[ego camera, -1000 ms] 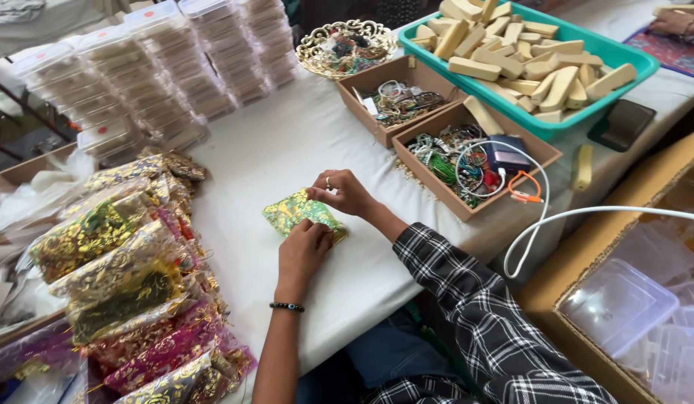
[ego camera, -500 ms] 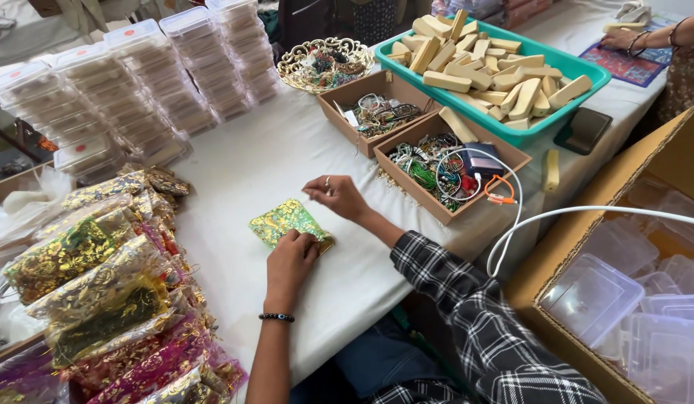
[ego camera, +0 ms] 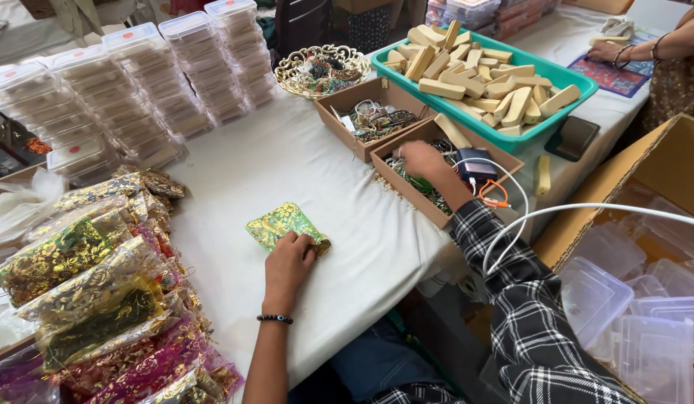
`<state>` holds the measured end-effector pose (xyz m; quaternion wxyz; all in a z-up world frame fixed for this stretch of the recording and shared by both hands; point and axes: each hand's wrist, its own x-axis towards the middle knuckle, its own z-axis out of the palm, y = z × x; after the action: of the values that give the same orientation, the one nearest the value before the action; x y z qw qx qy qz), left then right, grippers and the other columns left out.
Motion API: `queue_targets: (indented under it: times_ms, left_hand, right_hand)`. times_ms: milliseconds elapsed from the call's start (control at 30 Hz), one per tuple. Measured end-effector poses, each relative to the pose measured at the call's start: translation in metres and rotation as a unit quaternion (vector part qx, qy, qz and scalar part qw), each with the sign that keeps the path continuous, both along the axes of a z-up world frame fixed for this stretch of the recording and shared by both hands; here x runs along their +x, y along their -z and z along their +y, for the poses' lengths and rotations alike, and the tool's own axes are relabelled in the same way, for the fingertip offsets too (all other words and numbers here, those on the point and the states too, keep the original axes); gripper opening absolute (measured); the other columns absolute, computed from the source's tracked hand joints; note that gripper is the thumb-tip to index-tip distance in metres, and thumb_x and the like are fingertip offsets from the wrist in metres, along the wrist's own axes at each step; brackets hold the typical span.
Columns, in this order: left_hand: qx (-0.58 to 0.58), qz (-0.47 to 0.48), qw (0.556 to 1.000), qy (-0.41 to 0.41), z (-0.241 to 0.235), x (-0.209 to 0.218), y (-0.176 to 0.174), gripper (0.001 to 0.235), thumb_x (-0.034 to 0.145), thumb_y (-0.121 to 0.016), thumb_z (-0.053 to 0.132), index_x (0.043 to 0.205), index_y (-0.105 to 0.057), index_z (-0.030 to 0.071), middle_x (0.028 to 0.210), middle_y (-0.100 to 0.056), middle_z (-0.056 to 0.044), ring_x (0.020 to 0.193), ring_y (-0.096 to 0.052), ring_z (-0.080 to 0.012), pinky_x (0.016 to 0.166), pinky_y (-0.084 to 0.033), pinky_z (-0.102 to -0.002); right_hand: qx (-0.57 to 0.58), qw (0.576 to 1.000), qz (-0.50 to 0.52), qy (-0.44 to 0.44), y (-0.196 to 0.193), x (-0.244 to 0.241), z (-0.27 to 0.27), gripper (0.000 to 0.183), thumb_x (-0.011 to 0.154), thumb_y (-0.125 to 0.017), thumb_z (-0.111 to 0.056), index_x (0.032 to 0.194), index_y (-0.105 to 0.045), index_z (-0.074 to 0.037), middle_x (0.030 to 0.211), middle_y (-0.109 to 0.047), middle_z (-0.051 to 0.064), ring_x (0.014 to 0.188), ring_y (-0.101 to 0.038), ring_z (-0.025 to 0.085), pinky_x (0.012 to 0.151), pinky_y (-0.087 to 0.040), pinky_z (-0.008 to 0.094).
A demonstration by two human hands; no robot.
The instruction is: The person places various jewelry items, including necklaces and earrings, into small, patterned fabric pouches. They fold the pouches closed and place them into a stack on the table. The person also handles a small white packet and a gold-colored pouch during the process.
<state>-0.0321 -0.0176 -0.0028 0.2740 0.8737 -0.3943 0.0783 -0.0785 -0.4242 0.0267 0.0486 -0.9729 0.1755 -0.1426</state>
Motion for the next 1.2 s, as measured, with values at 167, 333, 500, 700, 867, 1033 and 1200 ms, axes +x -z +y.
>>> queue_targets:
  times_ms: [167,333,500,700,867,1033,1200]
  left_hand:
    - [0.001,0.002,1.0,-0.001,-0.001,0.001,0.001,0.011,0.089,-0.069,0.022,0.096,-0.072,0.015,0.092,-0.063,-0.005,0.093,-0.064,-0.0256,0.076,-0.055,-0.042]
    - [0.003,-0.002,1.0,0.0,-0.004,0.003,0.003,0.012,0.088,-0.069,0.022,0.097,-0.072,0.015,0.093,-0.063,-0.005,0.093,-0.065,-0.0263,0.076,-0.055,-0.043]
    - [0.007,-0.001,1.0,-0.003,-0.004,0.002,0.002,0.013,0.089,-0.068,0.022,0.098,-0.072,0.014,0.092,-0.064,-0.005,0.093,-0.065,-0.0268,0.075,-0.055,-0.044]
    - [-0.019,-0.003,1.0,0.008,0.0,0.005,-0.003,0.015,0.085,-0.069,0.02,0.097,-0.074,0.014,0.093,-0.064,-0.006,0.095,-0.064,-0.0275,0.076,-0.056,-0.042]
    - [-0.078,0.03,0.996,0.018,0.01,0.024,0.001,0.016,0.084,-0.069,0.015,0.098,-0.075,0.011,0.09,-0.068,-0.009,0.091,-0.065,-0.0293,0.079,-0.056,-0.041]
    - [-0.187,0.107,0.976,-0.033,0.016,0.034,0.005,0.017,0.092,-0.07,0.018,0.106,-0.073,0.007,0.092,-0.073,-0.013,0.083,-0.072,-0.029,0.075,-0.057,-0.039]
    - [-0.235,0.119,0.964,-0.033,0.015,0.033,-0.005,0.017,0.092,-0.074,0.02,0.102,-0.077,0.006,0.091,-0.076,-0.013,0.078,-0.074,-0.0261,0.071,-0.058,-0.034]
  right_hand:
    - [0.077,0.996,0.039,0.025,0.002,-0.003,0.007,0.023,0.084,-0.076,-0.014,0.105,-0.081,-0.023,0.102,-0.076,0.013,0.096,-0.072,0.033,0.088,-0.058,0.044]
    - [0.077,0.996,-0.008,0.047,-0.034,-0.009,0.017,0.018,0.081,-0.079,-0.019,0.098,-0.084,-0.022,0.098,-0.077,0.011,0.094,-0.073,0.031,0.088,-0.059,0.043]
    - [0.158,0.966,-0.207,0.01,-0.083,-0.008,0.016,0.016,0.092,-0.074,-0.017,0.104,-0.078,-0.007,0.09,-0.078,0.013,0.079,-0.076,0.022,0.077,-0.06,0.036]
    - [0.226,0.918,-0.322,-0.056,-0.177,-0.024,0.053,0.013,0.099,-0.071,-0.013,0.105,-0.075,-0.002,0.087,-0.078,0.007,0.074,-0.077,0.011,0.067,-0.064,0.024]
    - [0.244,0.902,-0.337,-0.118,-0.208,-0.036,0.101,0.015,0.101,-0.072,-0.012,0.109,-0.075,0.001,0.09,-0.078,0.007,0.08,-0.078,0.011,0.07,-0.064,0.024]
    - [0.35,0.866,-0.308,-0.179,-0.188,-0.032,0.163,0.018,0.101,-0.072,-0.01,0.112,-0.074,0.003,0.092,-0.078,0.008,0.083,-0.078,0.012,0.074,-0.066,0.024]
    - [0.433,0.836,-0.258,-0.218,-0.146,-0.014,0.199,0.018,0.101,-0.07,-0.008,0.113,-0.073,0.005,0.096,-0.077,0.009,0.086,-0.078,0.015,0.075,-0.064,0.024]
